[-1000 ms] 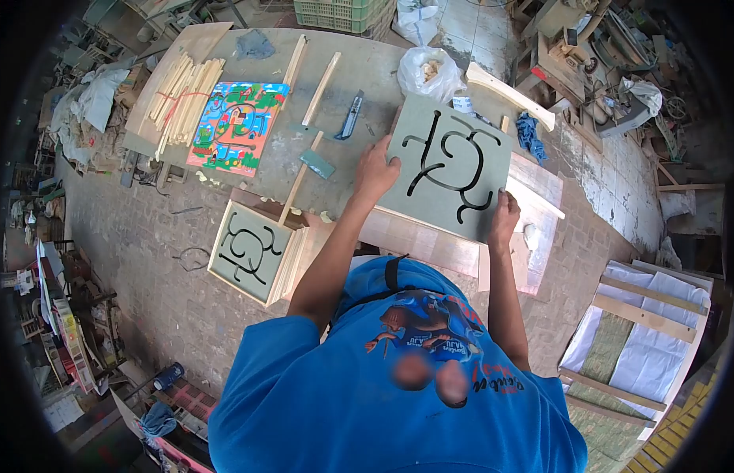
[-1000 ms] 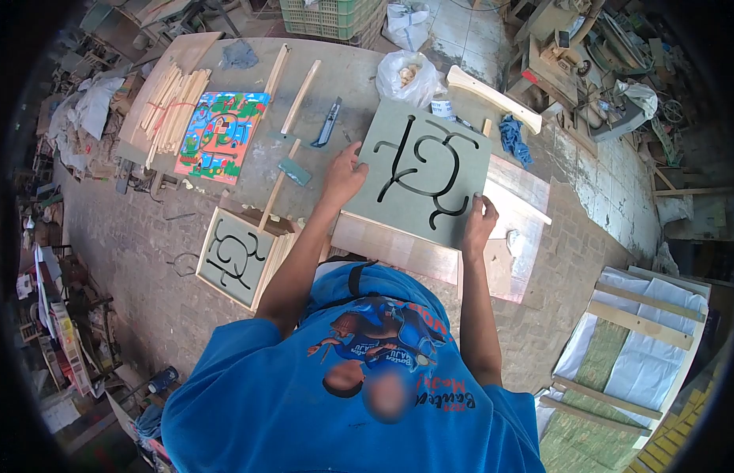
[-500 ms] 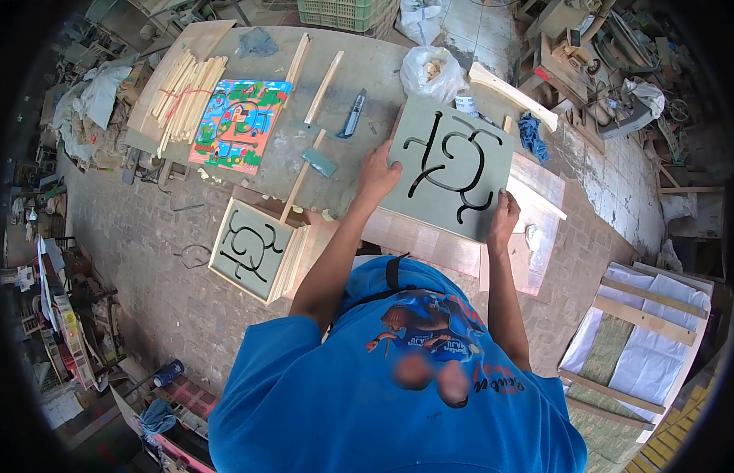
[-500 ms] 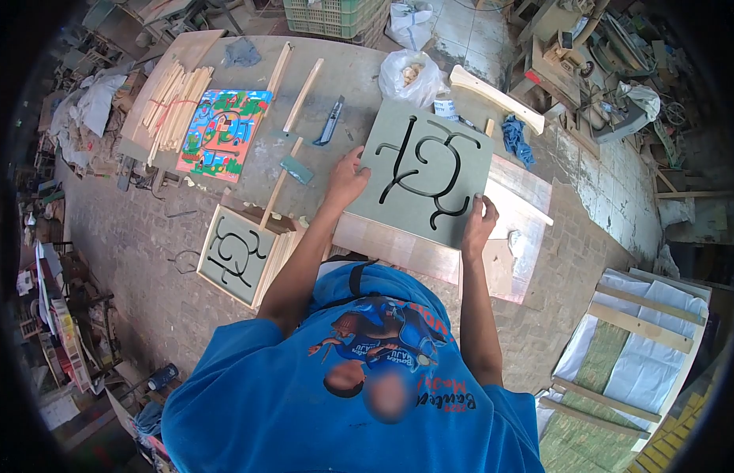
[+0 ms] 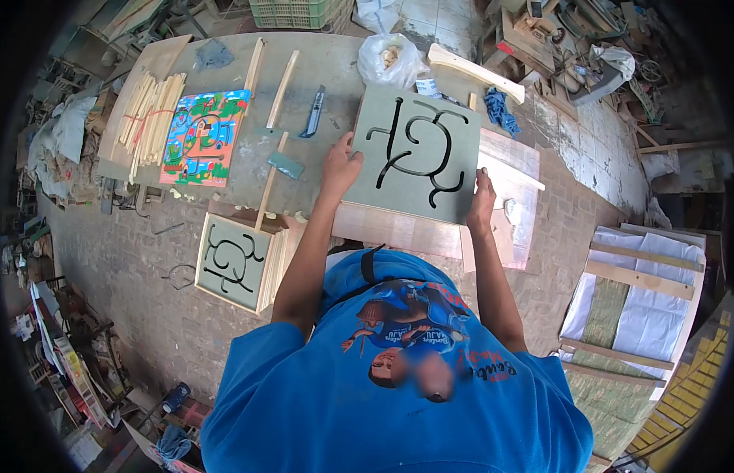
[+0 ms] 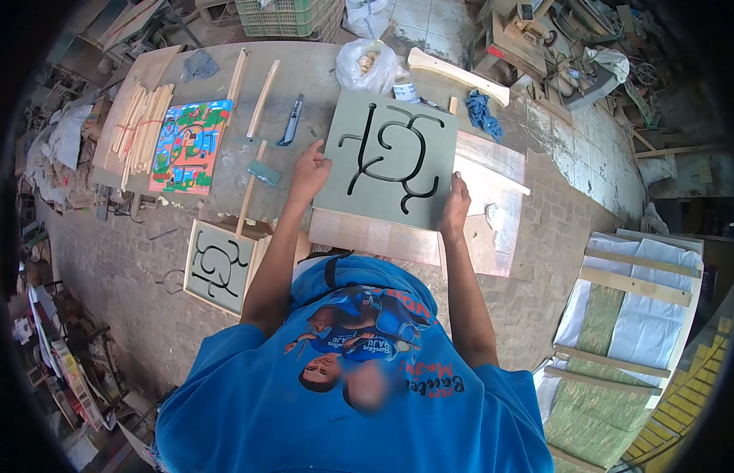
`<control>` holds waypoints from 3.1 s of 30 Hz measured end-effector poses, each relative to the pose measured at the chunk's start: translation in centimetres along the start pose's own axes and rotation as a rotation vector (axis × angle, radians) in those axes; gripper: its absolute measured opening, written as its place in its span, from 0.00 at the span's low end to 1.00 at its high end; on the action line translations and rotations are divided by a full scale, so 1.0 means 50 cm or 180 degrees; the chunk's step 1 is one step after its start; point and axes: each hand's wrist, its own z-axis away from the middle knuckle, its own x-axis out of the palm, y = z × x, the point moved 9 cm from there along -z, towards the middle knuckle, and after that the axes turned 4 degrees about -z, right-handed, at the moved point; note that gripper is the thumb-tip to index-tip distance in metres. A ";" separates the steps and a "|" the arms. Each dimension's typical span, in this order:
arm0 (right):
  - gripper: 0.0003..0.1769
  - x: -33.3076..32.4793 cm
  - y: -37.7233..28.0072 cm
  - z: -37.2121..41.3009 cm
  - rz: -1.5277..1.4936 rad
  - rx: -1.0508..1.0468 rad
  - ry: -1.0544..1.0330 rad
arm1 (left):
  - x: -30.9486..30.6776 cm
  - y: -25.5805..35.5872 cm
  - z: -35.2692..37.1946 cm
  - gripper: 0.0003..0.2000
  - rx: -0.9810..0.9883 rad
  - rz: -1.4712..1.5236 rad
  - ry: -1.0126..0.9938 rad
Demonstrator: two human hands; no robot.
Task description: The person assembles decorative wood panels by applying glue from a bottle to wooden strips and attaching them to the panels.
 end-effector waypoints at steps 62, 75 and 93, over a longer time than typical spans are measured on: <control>0.18 -0.477 0.095 -0.332 -0.2815 -0.0205 0.0678 | -0.173 -0.293 0.523 0.16 -0.1919 0.1482 0.1214; 0.16 -0.323 -0.089 -0.273 -0.2101 -0.0885 -0.0001 | -0.208 0.012 0.384 0.16 -0.0757 0.0975 0.1032; 0.21 -0.183 -0.478 0.023 -0.4002 -0.0418 -0.2156 | 0.252 0.639 0.377 0.18 0.1022 0.1482 -0.3621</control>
